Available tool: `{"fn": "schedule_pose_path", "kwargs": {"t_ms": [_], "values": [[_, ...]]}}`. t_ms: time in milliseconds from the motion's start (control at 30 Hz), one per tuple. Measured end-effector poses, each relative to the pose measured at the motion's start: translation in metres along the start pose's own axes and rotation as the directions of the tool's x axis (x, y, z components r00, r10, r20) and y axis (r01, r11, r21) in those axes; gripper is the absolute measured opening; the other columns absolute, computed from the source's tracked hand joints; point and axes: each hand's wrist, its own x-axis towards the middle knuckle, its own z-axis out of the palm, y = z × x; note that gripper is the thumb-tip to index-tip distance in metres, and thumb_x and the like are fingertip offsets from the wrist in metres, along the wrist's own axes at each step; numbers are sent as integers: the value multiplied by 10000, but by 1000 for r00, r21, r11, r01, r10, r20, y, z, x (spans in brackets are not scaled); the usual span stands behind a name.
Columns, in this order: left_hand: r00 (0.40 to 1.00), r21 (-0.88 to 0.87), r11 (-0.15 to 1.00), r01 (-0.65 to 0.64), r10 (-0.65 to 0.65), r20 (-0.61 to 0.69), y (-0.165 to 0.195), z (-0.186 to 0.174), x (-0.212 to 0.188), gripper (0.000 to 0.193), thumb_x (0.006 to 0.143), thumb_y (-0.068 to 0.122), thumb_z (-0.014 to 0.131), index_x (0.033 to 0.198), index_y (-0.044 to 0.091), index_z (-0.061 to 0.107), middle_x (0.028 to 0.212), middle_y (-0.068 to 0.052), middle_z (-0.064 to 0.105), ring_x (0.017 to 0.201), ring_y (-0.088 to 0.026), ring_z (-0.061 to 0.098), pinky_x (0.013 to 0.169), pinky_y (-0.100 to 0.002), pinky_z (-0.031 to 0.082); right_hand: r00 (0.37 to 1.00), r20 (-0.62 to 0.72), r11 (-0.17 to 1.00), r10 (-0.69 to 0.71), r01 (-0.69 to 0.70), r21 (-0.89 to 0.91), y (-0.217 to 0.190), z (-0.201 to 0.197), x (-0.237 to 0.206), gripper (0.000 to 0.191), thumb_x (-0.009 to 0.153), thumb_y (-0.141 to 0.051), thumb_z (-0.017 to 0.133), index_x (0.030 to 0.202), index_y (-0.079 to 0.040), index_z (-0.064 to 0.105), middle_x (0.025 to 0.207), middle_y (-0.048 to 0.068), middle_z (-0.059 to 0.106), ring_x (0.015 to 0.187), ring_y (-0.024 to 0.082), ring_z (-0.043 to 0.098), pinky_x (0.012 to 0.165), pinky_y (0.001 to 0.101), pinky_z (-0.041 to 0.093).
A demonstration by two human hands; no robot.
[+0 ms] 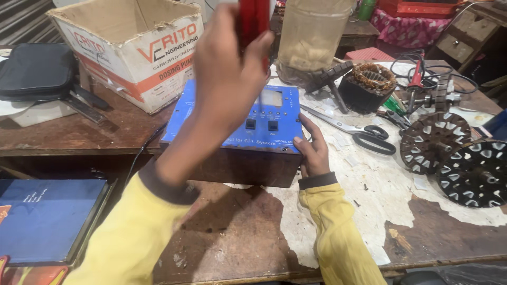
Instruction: The person places a blue metal box cover onto a device, then uses a screwdriver to fasten screws into the cover. They rotate the device to access different sides and continue securing the cover with screws.
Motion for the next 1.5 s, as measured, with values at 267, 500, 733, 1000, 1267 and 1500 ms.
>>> {"fn": "schedule_pose_path", "kwargs": {"t_ms": [267,500,733,1000,1267,1500], "values": [[924,-209,901,380,-357,138,-35,73,4,282,934,183,728,1081,-27,611,919,-157,746,832,-279,766,778,-395,583,999,22,998,46,-47,48,-1,-1,3,703,877,-13,616,1544,40,401,1480,202,509,1275,250,561,1097,373,456],[920,-197,900,389,-368,132,-27,82,-3,323,938,194,737,1122,-44,619,931,-160,738,780,-254,741,749,-389,567,1000,-19,998,-7,8,56,2,3,3,682,848,9,600,1500,59,410,1484,198,506,1329,257,544,1126,378,450],[953,-224,927,301,-281,117,-26,83,-2,326,958,193,722,1145,-49,609,1002,-173,722,879,-286,737,806,-397,563,999,18,998,38,-38,40,-1,2,3,703,854,-4,587,1531,50,407,1483,210,516,1313,252,556,1121,364,439],[969,-204,949,239,-221,106,-26,85,-4,329,965,196,721,1138,-58,602,1048,-206,700,959,-340,713,855,-435,547,998,7,998,58,-58,33,-2,2,3,695,856,-16,589,1524,42,407,1457,217,538,1281,249,582,1098,373,465],[955,-176,946,273,-245,166,-33,87,-2,374,977,193,712,1233,-23,545,1112,-220,702,1039,-378,710,907,-469,537,998,19,997,59,-60,43,-2,1,3,687,862,-14,579,1519,35,387,1467,232,523,1306,257,563,1111,383,456],[949,-120,991,59,-18,315,-41,87,24,896,936,141,726,1568,45,99,1351,-368,569,1159,-531,595,974,-540,487,1000,-2,999,31,-31,14,-5,6,2,680,857,-21,580,1506,48,388,1495,222,495,1355,263,535,1138,389,441]]}}
